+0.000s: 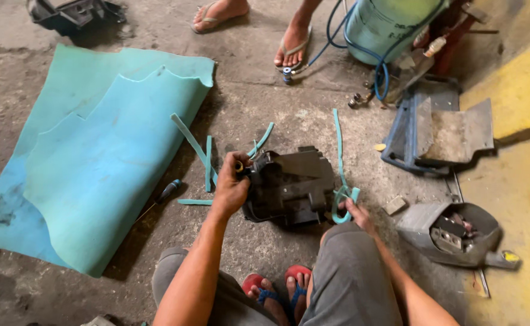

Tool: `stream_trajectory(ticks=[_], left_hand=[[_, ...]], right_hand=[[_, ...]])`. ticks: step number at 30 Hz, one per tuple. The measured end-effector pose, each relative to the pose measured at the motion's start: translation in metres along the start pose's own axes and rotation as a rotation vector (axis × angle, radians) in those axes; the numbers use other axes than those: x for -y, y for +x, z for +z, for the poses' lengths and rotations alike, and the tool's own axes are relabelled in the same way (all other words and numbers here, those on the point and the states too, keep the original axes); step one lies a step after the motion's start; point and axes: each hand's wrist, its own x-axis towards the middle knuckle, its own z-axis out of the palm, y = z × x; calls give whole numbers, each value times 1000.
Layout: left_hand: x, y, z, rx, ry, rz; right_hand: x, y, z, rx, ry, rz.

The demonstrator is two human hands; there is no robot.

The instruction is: The person cuts strips of light blue foam with scissors, fits them into a black plastic housing, and then cuts a larger foam sheet to size. The person handles the foam strips and sheet, uses scissors, and places the cut pieces into the housing.

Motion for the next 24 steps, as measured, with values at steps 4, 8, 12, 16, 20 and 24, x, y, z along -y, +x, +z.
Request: stream_trajectory(ticks=[4,8,12,16,20,24], left_hand=[[-1,6,-14,68,-230,-113],[7,8,-33,151,-786,-146],[11,9,-55,282,-464,-111],[2,10,-65,405,-397,-242],[-7,13,-68,517,-423,-196],[-8,17,-69,491,-314,-208]], right_hand=[[4,16,-4,-122,-107,-178],[4,23,-16,-225,-234,-63],[6,34,-32,-170,-480,326],[8,35,-34,-43,-760,427],[25,13,-47,-33,-938,310],[102,-11,-39,-215,-897,-96]])
